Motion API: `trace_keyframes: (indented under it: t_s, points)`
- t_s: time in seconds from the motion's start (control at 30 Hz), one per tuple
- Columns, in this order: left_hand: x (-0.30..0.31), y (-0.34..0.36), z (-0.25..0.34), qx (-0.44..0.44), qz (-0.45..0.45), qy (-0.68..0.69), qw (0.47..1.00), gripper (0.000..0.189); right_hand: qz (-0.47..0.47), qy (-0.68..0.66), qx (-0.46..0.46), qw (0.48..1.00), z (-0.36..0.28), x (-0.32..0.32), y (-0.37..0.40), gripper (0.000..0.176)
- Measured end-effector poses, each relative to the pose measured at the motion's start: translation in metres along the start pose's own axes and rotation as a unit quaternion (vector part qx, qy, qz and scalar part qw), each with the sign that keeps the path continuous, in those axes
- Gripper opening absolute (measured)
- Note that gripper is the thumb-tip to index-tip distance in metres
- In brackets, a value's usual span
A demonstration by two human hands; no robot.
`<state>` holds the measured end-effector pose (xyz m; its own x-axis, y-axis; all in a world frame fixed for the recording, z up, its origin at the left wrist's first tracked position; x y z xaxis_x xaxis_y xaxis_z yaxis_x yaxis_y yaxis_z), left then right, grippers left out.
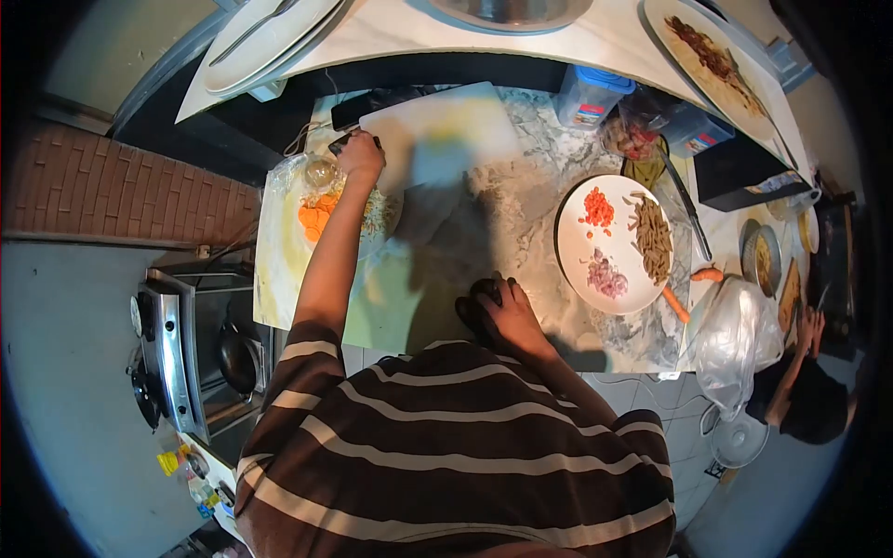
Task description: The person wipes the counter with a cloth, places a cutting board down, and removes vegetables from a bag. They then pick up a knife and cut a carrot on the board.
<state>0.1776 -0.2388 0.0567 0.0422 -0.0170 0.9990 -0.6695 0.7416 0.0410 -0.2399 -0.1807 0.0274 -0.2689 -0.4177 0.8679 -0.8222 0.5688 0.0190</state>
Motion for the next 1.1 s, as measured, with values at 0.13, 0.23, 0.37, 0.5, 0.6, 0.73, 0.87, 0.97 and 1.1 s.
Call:
trace_keyframes:
  t_s: [0.13, 0.23, 0.37, 0.5, 0.6, 0.73, 0.87, 0.97, 1.1]
  points:
    - [0.007, 0.003, 0.003, 0.018, 0.008, 0.002, 1.0, 0.069, -0.037, -0.07, -0.015, 0.997, 0.0, 0.01, -0.004, 0.043]
    - [0.01, 0.004, -0.008, 0.028, 0.08, 0.095, 0.992, 0.071, -0.042, -0.1, -0.005, 0.994, 0.006, 0.006, -0.002, 0.047]
    - [-0.009, -0.007, -0.041, -0.023, 0.069, 0.381, 0.922, 0.046, -0.017, -0.176, -0.038, 0.984, 0.008, 0.014, -0.001, 0.054]
    - [0.026, 0.033, 0.009, 0.072, 0.111, 0.716, 0.685, 0.019, 0.065, -0.346, -0.075, 0.933, 0.024, 0.026, -0.015, 0.054]
    - [0.033, 0.056, 0.021, 0.077, 0.183, 0.681, 0.705, 0.022, 0.171, -0.302, -0.1, 0.933, 0.037, 0.063, -0.05, 0.049]
    - [0.076, 0.107, 0.022, 0.018, 0.218, 0.625, 0.749, 0.024, 0.245, -0.316, -0.071, 0.914, 0.021, 0.133, -0.104, 0.048]
    - [0.122, 0.168, 0.011, 0.022, 0.227, 0.618, 0.752, 0.021, 0.287, -0.209, 0.042, 0.934, -0.046, 0.155, -0.141, 0.033]
    - [0.141, 0.215, 0.003, 0.026, 0.223, 0.584, 0.78, 0.022, 0.249, -0.226, 0.135, 0.932, -0.117, 0.145, -0.158, 0.036]
    - [0.156, 0.271, -0.004, 0.024, 0.228, 0.591, 0.773, 0.023, 0.203, -0.23, 0.189, 0.933, -0.141, 0.094, -0.168, 0.029]
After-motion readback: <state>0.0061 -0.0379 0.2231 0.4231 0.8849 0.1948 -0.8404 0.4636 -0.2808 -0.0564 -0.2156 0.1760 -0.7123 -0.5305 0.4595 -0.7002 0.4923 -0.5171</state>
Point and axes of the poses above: each hand's wrist, its own y-axis away from the middle knuckle, its own x-axis out of the back of the hand, z = x × y, the point moved 2 cm from there along -y, towards the middle knuckle, and after that the axes turned 12 degrees about -x, right-handed, at the moved point
